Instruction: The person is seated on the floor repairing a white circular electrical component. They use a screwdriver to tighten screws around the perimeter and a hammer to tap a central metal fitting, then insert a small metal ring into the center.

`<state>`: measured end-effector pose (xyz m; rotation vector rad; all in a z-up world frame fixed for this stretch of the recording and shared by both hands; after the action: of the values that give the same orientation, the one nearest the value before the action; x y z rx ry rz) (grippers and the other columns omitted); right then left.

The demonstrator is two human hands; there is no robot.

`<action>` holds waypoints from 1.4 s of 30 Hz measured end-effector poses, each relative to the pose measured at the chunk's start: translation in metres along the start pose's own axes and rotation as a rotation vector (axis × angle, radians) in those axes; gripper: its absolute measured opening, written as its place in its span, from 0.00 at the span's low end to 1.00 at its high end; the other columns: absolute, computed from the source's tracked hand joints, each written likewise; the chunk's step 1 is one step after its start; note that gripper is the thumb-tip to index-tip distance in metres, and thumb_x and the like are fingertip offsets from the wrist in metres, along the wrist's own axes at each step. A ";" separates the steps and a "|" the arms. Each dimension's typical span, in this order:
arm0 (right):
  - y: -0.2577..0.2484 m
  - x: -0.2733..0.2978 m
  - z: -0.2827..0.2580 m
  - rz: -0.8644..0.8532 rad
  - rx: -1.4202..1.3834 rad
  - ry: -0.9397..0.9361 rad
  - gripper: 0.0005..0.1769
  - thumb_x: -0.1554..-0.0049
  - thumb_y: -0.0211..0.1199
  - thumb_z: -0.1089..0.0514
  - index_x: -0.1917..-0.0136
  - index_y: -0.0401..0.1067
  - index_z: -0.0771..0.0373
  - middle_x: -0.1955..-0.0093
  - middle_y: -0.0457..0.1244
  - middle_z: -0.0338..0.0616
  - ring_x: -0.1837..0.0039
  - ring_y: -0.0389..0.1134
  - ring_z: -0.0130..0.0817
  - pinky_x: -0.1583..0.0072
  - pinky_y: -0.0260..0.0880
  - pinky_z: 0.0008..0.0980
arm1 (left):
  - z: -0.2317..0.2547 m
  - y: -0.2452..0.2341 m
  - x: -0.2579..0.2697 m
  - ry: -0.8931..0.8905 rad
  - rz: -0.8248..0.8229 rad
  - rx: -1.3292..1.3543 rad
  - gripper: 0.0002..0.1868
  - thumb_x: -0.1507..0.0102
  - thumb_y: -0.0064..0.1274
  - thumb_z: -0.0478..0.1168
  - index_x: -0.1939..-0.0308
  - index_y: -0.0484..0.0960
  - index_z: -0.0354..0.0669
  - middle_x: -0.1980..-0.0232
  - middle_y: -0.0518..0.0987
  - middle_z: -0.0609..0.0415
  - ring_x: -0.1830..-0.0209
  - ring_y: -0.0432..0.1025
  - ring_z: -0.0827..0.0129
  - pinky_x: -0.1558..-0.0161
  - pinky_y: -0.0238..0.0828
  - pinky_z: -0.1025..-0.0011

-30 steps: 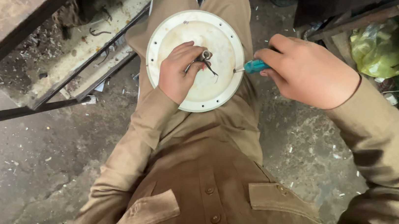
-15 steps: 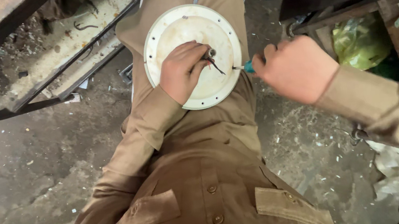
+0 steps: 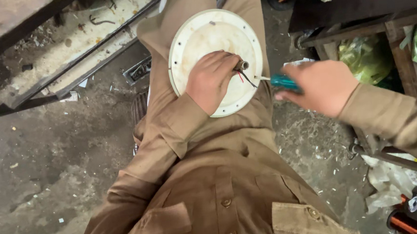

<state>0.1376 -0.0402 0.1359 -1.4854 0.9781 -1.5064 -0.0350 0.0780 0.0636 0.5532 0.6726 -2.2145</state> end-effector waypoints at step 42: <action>0.002 0.021 0.003 0.084 0.078 0.019 0.18 0.42 0.63 0.45 0.43 0.75 0.54 0.60 0.66 0.47 0.63 0.70 0.47 0.64 0.68 0.43 | -0.006 0.013 -0.013 -0.049 -0.082 -0.101 0.16 0.40 0.66 0.36 0.51 0.81 0.36 0.50 0.80 0.47 0.45 0.73 0.50 0.45 0.71 0.58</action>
<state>0.1403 -0.0603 0.1425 -1.3616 0.9702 -1.4843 -0.0163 0.0810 0.0626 0.4260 0.7900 -2.2480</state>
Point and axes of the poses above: each hand's wrist, its own x-axis away from the middle knuckle, its own y-axis out of the palm, z = x × y, the point moved 6 cm from there along -x, towards the middle knuckle
